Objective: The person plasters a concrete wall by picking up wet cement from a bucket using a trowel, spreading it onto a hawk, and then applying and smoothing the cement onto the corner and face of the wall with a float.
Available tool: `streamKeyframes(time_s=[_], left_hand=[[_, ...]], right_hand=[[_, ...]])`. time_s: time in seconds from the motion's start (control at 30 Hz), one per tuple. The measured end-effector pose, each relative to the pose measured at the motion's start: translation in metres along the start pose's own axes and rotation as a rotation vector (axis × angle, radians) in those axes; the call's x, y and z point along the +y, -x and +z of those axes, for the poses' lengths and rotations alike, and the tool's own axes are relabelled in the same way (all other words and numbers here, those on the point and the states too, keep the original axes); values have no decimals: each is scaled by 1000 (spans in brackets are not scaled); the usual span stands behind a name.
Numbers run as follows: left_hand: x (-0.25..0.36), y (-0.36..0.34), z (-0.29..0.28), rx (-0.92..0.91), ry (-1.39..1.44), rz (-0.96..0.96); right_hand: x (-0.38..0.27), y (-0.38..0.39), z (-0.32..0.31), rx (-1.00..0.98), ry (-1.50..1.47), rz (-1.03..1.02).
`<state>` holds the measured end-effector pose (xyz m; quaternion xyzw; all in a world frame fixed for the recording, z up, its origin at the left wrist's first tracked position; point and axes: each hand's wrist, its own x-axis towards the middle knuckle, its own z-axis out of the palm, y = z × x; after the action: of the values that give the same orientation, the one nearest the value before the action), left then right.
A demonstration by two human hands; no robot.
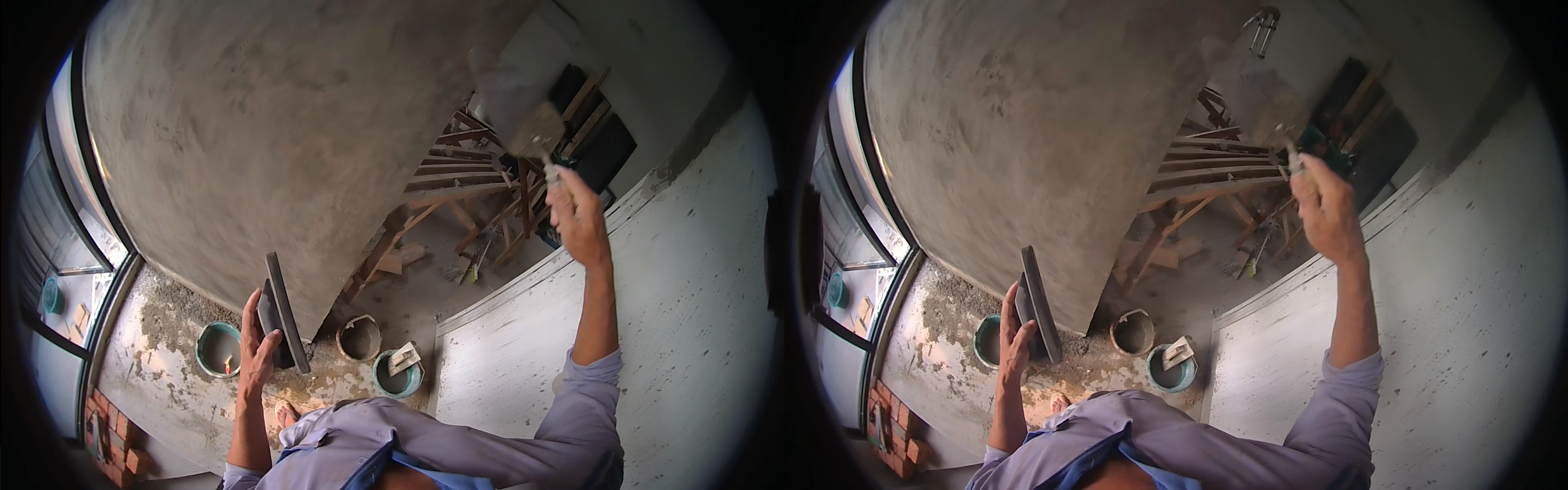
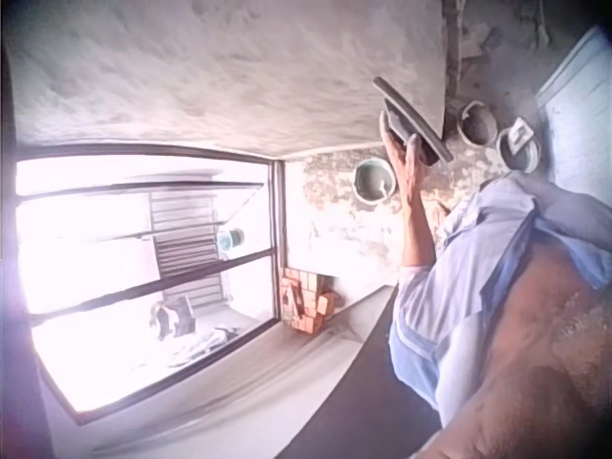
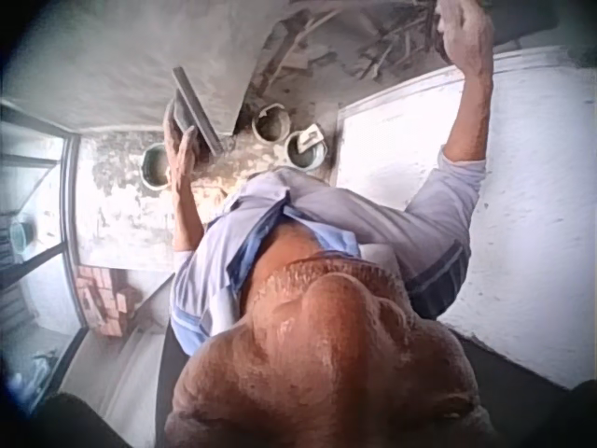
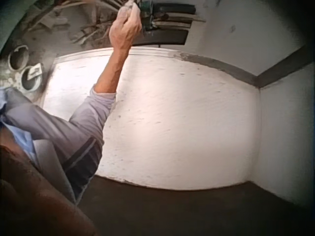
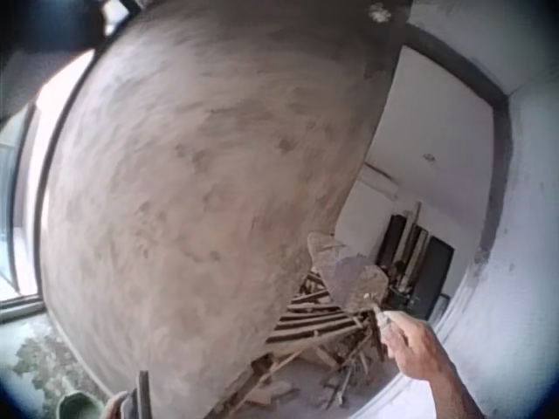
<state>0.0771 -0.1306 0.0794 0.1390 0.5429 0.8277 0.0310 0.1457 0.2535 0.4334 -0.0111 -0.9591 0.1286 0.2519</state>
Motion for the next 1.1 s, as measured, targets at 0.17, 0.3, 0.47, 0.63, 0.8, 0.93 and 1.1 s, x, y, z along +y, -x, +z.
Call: streamKeyframes(time_s=[0.17, 0.3, 0.47, 0.63, 0.8, 0.93, 1.1], left_hand=[[51, -75, 45, -59, -174, 374], [150, -150, 118, -58, -737, 920], [223, -214, 211, 67, -965, 1224], [223, -224, 245, 145, -1165, 1191], [185, -225, 234, 215, -1276, 1286], [124, -206, 216, 208, -1319, 1241], [-29, -123, 104, 87, -1384, 717]], right_hand=[[-1, 6, -5, 368, -455, -19], [12, 59, 60, 348, -711, 89], [78, 153, 190, 152, -812, 479], [160, 282, 283, -95, -702, 869], [247, 431, 368, -264, -459, 887], [296, 480, 408, -343, -301, 604], [293, 426, 427, -428, -433, 689]])
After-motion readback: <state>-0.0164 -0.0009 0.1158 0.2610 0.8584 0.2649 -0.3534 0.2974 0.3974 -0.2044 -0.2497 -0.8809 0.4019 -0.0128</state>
